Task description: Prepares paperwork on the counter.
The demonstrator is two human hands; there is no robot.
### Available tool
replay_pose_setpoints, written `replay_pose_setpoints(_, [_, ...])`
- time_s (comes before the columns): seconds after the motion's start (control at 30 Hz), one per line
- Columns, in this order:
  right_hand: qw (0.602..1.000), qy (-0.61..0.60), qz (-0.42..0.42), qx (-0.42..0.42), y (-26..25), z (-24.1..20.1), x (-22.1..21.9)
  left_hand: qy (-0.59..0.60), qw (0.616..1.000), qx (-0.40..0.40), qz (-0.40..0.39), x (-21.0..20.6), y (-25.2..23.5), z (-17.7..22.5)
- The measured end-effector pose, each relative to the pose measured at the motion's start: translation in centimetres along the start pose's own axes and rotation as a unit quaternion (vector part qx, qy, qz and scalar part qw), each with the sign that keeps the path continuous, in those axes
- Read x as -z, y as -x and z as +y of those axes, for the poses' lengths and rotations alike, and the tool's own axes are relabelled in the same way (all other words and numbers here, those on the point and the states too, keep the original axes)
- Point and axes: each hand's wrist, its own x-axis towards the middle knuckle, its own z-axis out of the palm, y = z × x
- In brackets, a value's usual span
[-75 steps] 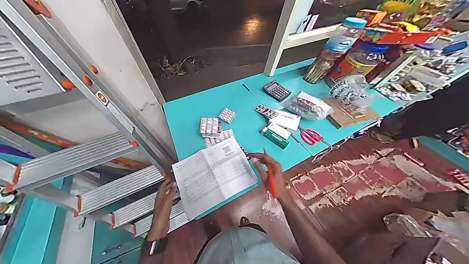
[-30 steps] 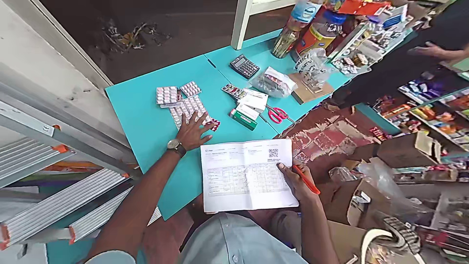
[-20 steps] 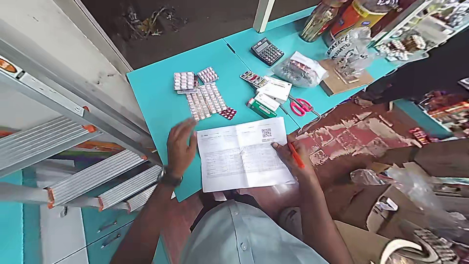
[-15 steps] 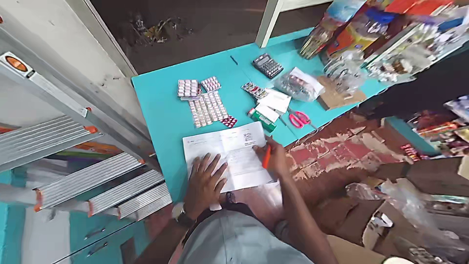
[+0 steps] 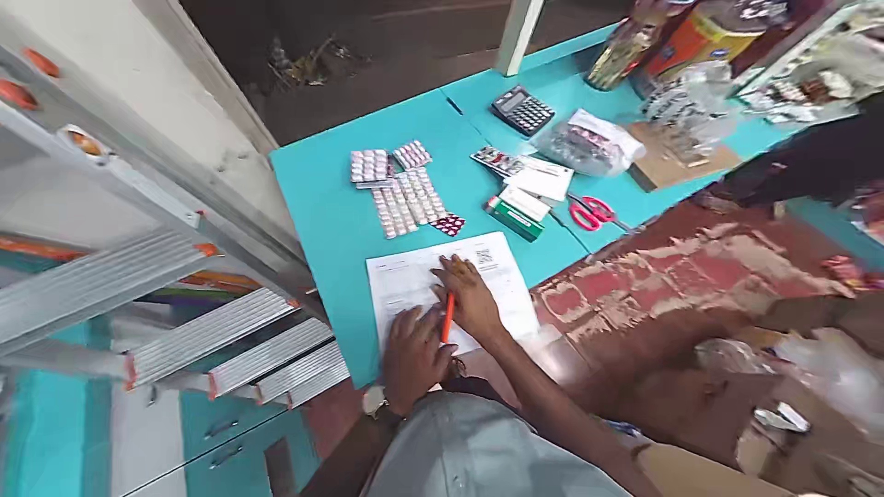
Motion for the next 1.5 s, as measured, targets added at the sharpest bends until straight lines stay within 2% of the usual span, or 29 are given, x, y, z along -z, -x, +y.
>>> replay_pose_setpoints(0.27, [1.0,-0.015,-0.014,0.011,-1.4,0.6,0.0,-0.086,0.989,0.116,0.023,0.5,2.1,0.3])
replay_pose_setpoints(0.37, [0.993,-0.122,-0.002,-0.007,-2.0,0.0,0.2,-0.101,0.986,0.129,0.012,1.2,1.7,0.1])
replay_pose_setpoints(0.43, [0.969,-0.236,0.057,-0.039,-1.5,0.7,0.9,-0.067,0.992,0.107,-0.003,0.9,0.8,0.9])
replay_pose_setpoints(0.53, [0.906,-0.398,0.136,-0.055,-1.9,1.3,1.0,-0.029,0.997,0.066,-0.034,0.5,-0.7,0.8])
replay_pose_setpoints(0.6, [0.885,-0.432,0.157,-0.077,-1.9,1.7,0.9,-0.02,0.998,0.044,-0.044,0.2,-1.6,0.7])
replay_pose_setpoints(0.7, [0.861,-0.475,0.139,-0.115,-0.3,2.3,0.4,-0.036,0.996,0.028,-0.074,-0.1,-1.2,0.8])
replay_pose_setpoints(0.87, [0.79,-0.581,0.177,-0.081,-2.4,2.1,1.4,-0.06,0.998,0.019,-0.027,-0.4,-2.2,0.0])
replay_pose_setpoints(0.97, [0.803,-0.555,0.188,-0.108,-1.0,1.4,1.5,-0.048,0.997,0.041,-0.048,-0.7,-0.9,0.8])
replay_pose_setpoints(1.03, [0.826,-0.528,0.175,-0.092,-1.5,-0.1,2.4,-0.052,0.997,0.049,-0.018,-0.5,-1.8,0.4])
replay_pose_setpoints(1.17, [0.8,-0.583,0.132,-0.056,-1.7,-1.7,1.4,-0.078,0.996,0.031,0.013,-0.9,-2.5,-0.2])
replay_pose_setpoints(1.33, [0.816,-0.558,0.13,-0.076,-2.2,-1.8,-0.2,-0.117,0.993,0.027,-0.023,-0.2,-2.5,-0.4])
replay_pose_setpoints(1.5, [0.816,-0.561,0.113,-0.087,-2.0,-1.7,-0.1,-0.165,0.985,0.043,-0.037,-0.3,-3.2,1.8])
